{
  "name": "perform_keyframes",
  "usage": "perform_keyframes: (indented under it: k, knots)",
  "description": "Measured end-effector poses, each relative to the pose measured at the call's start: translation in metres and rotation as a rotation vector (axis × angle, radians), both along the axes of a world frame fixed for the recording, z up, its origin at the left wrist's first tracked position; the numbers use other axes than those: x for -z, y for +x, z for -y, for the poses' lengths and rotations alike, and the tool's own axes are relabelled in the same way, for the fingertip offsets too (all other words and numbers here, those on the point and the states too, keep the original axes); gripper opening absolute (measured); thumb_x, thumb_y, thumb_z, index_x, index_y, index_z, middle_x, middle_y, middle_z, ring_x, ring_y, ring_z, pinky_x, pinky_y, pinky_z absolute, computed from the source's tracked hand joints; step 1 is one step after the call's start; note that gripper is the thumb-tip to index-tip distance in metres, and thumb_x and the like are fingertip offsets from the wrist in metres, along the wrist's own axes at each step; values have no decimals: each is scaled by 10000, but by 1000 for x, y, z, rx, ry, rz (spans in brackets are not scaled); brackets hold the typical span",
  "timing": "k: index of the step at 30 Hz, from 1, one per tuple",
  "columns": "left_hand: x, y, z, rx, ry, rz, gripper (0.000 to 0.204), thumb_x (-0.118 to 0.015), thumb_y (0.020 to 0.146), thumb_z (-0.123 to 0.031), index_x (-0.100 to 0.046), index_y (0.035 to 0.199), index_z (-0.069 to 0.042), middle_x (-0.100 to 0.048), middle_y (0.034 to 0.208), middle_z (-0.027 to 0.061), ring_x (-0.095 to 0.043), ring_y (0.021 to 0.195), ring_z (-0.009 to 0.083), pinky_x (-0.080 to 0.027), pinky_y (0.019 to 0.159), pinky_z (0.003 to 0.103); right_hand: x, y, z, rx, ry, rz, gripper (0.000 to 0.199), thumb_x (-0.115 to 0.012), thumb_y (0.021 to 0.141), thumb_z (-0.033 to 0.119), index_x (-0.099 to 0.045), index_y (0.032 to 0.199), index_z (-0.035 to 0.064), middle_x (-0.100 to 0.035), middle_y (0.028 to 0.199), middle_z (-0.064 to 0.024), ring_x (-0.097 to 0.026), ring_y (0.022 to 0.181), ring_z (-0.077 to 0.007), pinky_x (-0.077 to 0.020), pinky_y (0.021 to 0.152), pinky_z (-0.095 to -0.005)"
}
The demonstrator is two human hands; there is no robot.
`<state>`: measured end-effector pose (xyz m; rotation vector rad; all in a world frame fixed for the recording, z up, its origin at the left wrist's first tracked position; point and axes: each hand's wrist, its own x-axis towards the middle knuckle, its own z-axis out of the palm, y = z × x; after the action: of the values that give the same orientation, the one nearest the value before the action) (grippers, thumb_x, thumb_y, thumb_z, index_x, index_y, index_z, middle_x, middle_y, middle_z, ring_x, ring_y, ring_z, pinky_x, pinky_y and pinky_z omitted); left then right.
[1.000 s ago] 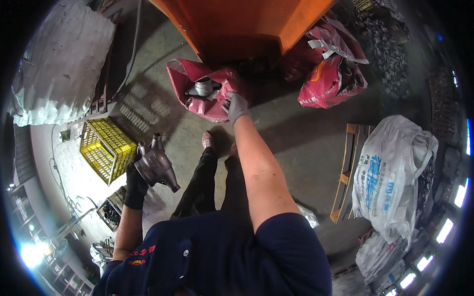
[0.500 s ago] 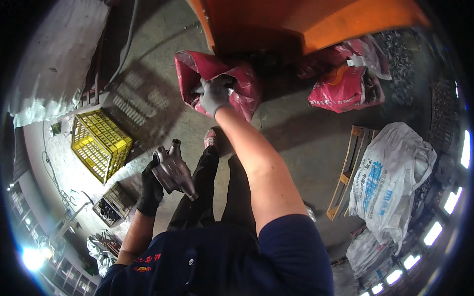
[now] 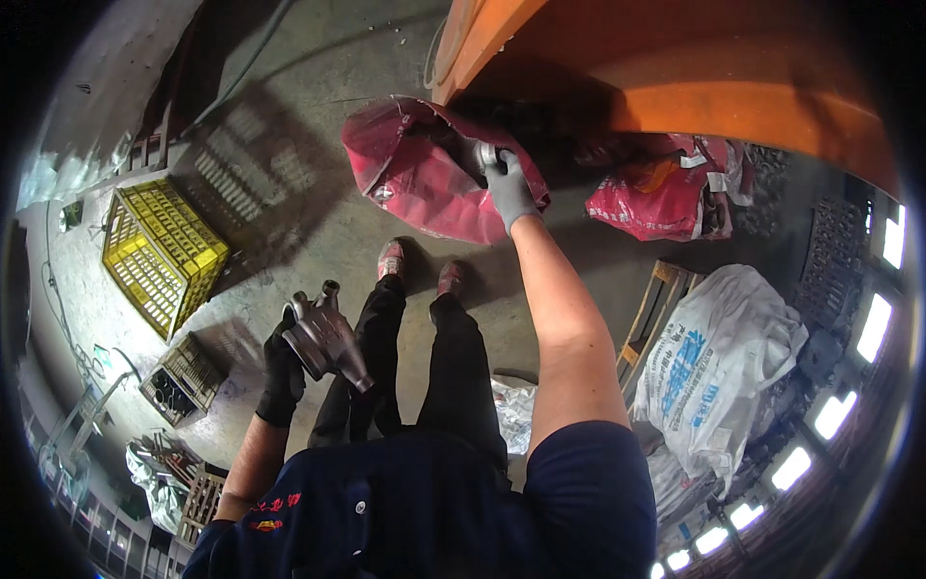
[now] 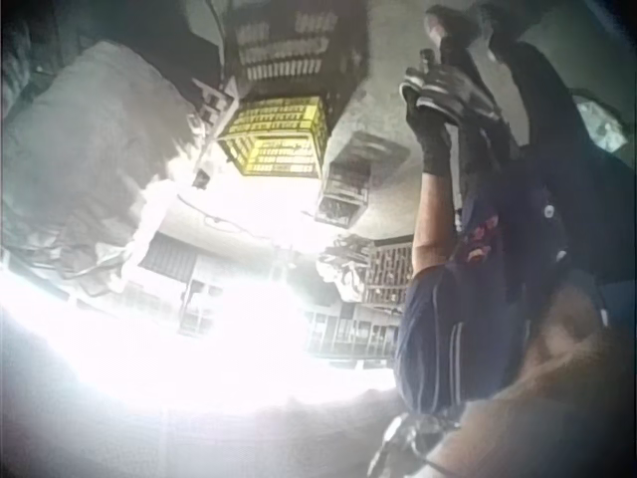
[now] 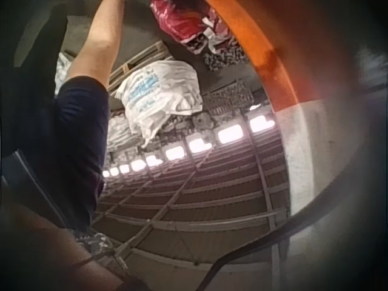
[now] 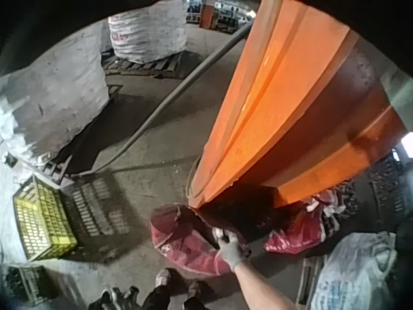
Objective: The person spreads open a large sack, sorts metal parts into small bags and crates by hand, and transfers the parts into the large sack before removing their gloves.
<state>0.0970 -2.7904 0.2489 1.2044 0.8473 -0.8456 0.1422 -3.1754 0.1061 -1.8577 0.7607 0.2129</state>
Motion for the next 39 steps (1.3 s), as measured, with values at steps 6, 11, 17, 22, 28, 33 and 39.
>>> perform_keyframes:
  k: [6,11,17,22,28,33,39]
  knots:
    - [-4,18,19,-12,1,32,461,-439,884,-404,-498,1131,-19,-573,945,43,-551,835,120,-439,700,250,-48,-37,-21,-657,-325,-541,613,-616,700,443,-468,1141,45,-538,1095,-193,-495,1053,-328,-381,887,-397]
    - [-18,29,50,59,54,238,402,-454,882,-321,-503,1117,2,-572,968,52,-557,852,126,-452,729,264,-72,-46,-31,-1210,-237,-449,533,-553,732,492,-526,1085,93,-577,1033,-154,-532,993,-308,-403,849,-402]
    - [-44,66,115,764,202,960,352,-539,730,54,-508,1081,40,-557,1019,131,-540,955,193,-427,840,301,-7,-94,-34,-1201,-250,-116,391,-493,789,417,-597,978,91,-609,943,-134,-580,885,-284,-435,769,-401]
    - [-9,100,193,1062,303,1563,252,-506,747,-56,-552,991,-13,-567,963,181,-584,875,308,-470,743,359,-90,-90,-29,-1322,-541,15,286,-462,811,345,-606,823,98,-612,792,-99,-598,756,-235,-434,688,-396]
    - [-14,125,254,2032,258,1092,314,-545,712,-160,-570,1009,-61,-593,924,180,-579,878,335,-463,750,388,-45,-113,-14,-1181,-442,54,258,-471,811,326,-598,825,102,-598,773,-78,-586,758,-239,-421,682,-402]
    - [123,82,229,1073,389,822,291,-581,710,-151,-580,993,-83,-591,962,167,-558,921,326,-442,783,393,-93,-99,-11,-1039,-417,104,242,-497,800,299,-593,867,87,-587,795,-98,-573,803,-250,-422,725,-420]
    - [65,79,212,678,787,1466,468,-616,726,-177,-488,1157,-43,-501,1121,174,-504,1015,319,-408,865,354,-77,-112,1,-741,-268,91,320,-540,777,238,-562,1051,73,-573,963,-165,-536,943,-303,-390,856,-420]
